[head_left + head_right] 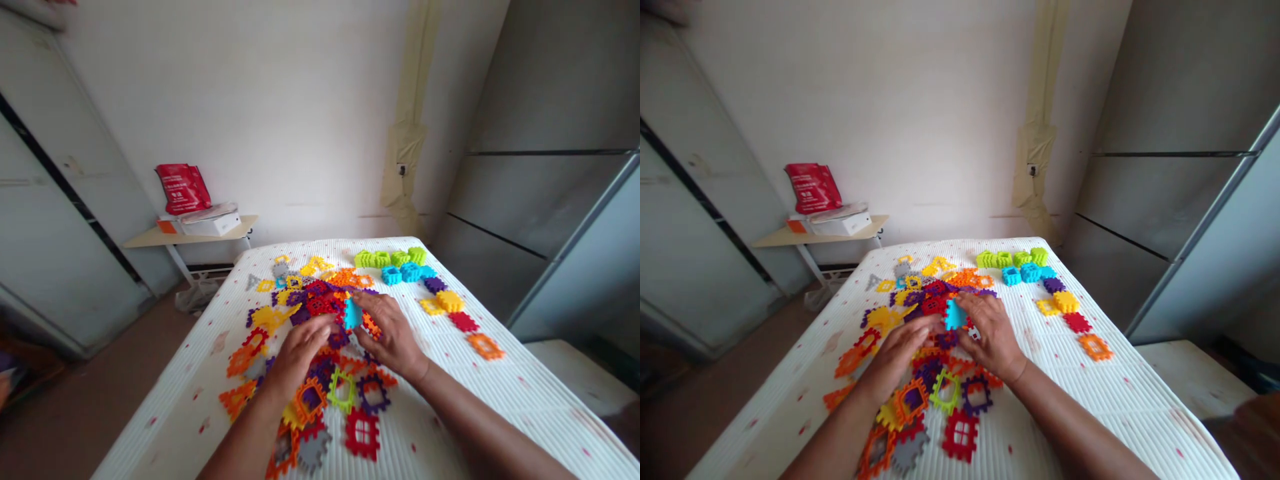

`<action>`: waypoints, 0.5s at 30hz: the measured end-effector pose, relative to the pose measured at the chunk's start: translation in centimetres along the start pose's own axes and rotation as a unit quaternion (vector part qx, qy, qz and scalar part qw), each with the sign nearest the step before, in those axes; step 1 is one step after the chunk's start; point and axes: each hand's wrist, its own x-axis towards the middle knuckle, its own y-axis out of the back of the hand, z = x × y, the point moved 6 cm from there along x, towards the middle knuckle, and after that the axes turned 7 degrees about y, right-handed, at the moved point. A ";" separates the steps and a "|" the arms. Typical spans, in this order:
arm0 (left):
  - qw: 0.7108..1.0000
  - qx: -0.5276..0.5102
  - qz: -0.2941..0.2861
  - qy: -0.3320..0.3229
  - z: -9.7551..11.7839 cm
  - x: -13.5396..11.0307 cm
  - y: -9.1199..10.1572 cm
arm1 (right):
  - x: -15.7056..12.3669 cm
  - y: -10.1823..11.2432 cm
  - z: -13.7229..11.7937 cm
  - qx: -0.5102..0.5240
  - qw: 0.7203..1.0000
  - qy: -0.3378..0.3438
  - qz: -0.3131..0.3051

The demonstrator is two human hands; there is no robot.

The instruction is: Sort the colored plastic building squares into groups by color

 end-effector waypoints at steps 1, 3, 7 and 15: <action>0.998 0.044 0.039 -0.019 0.8 -0.1 1.3 | -0.3 0.7 1.1 -0.015 1.000 -0.016 -0.010; 0.986 0.087 0.133 -0.051 1.9 -0.3 4.8 | -1.4 2.0 4.0 -0.053 0.996 -0.060 -0.034; 0.931 0.125 0.337 -0.060 1.3 -0.8 13.8 | -5.2 2.7 9.2 -0.105 0.972 -0.141 -0.159; 0.847 -0.019 0.531 -0.015 -5.5 -1.8 23.2 | -8.6 1.3 11.9 -0.120 0.914 -0.247 -0.298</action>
